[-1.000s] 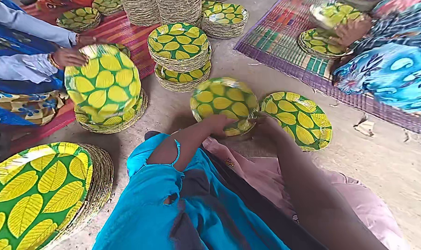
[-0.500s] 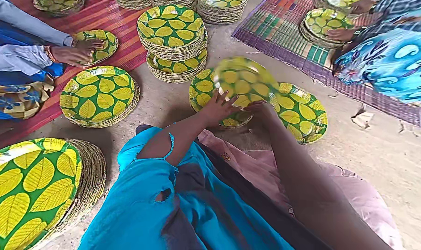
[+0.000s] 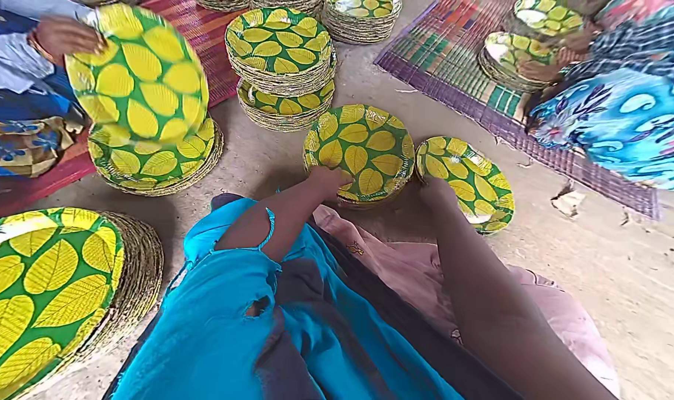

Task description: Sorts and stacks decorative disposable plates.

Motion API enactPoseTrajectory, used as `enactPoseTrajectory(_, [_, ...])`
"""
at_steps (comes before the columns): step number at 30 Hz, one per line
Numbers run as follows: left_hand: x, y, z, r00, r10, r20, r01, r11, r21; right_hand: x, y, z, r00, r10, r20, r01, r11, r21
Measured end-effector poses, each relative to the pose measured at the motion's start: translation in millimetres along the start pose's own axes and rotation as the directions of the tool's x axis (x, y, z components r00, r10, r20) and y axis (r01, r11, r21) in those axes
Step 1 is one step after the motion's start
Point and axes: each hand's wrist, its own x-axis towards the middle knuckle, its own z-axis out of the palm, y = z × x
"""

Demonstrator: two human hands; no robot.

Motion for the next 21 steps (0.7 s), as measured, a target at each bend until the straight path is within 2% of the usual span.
enactPoseTrajectory(1, [0.6,-2.0,2.3,0.998,0.027,-0.051,-0.028,1.0,-0.01,31.9,15.7,17.9,0.976,-0.086,-0.199,0.093,0.995,0.029])
enactPoseTrajectory(2, [0.8,-3.2,3.0,0.99,0.074,-0.118,-0.074,0.997,0.004,66.8,30.7,38.3,0.888,-0.182,-0.423,0.219,0.975,0.039])
enactPoseTrajectory(3, [-0.4,-3.6,1.8,0.97,0.142,-0.198,-0.133,0.99,0.056,89.2,38.2,47.7,0.801,-0.289,-0.524,0.353,0.935,0.023])
enactPoseTrajectory(4, [-2.8,-2.9,-0.5,0.932,0.234,-0.278,-0.206,0.97,0.128,98.2,40.8,49.9,0.741,-0.418,-0.525,0.501,0.866,0.017])
enactPoseTrajectory(6, [-4.1,-0.6,-4.1,0.828,0.439,-0.349,-0.344,0.889,0.302,105.3,42.7,49.5,0.615,-0.686,-0.389,0.743,0.669,-0.006])
enactPoseTrajectory(7, [-2.8,1.3,-4.1,0.797,0.502,-0.336,-0.386,0.851,0.355,107.3,43.2,49.5,0.566,-0.768,-0.299,0.808,0.589,0.016])
enactPoseTrajectory(8, [-2.5,4.4,-3.3,0.806,0.511,-0.299,-0.404,0.844,0.354,110.5,43.5,50.5,0.537,-0.811,-0.231,0.837,0.546,0.028])
enactPoseTrajectory(9, [-2.6,8.7,-2.3,0.846,0.474,-0.243,-0.395,0.864,0.312,112.8,43.9,52.1,0.536,-0.82,-0.201,0.838,0.545,0.012])
enactPoseTrajectory(10, [-1.7,13.4,-1.3,0.895,0.412,-0.173,-0.36,0.894,0.267,111.5,43.9,54.0,0.569,-0.799,-0.196,0.812,0.584,-0.024])
enactPoseTrajectory(12, [1.3,19.5,-2.3,0.949,0.31,-0.053,-0.295,0.936,0.19,102.6,41.5,55.4,0.738,-0.659,-0.146,0.658,0.75,-0.061])
enactPoseTrajectory(14, [-0.2,23.0,-5.0,0.959,0.284,-0.017,-0.278,0.948,0.153,109.0,44.6,60.5,0.843,-0.534,-0.06,0.531,0.845,-0.062])
enactPoseTrajectory(17, [-2.2,23.8,-6.3,0.953,0.302,-0.033,-0.294,0.944,0.15,116.6,49.2,64.7,0.868,-0.496,0.032,0.496,0.868,-0.004])
enactPoseTrajectory(21, [-1.5,21.7,-4.1,0.922,0.386,-0.018,-0.378,0.91,0.17,97.9,45.0,61.4,0.939,-0.31,-0.152,0.32,0.946,0.048])
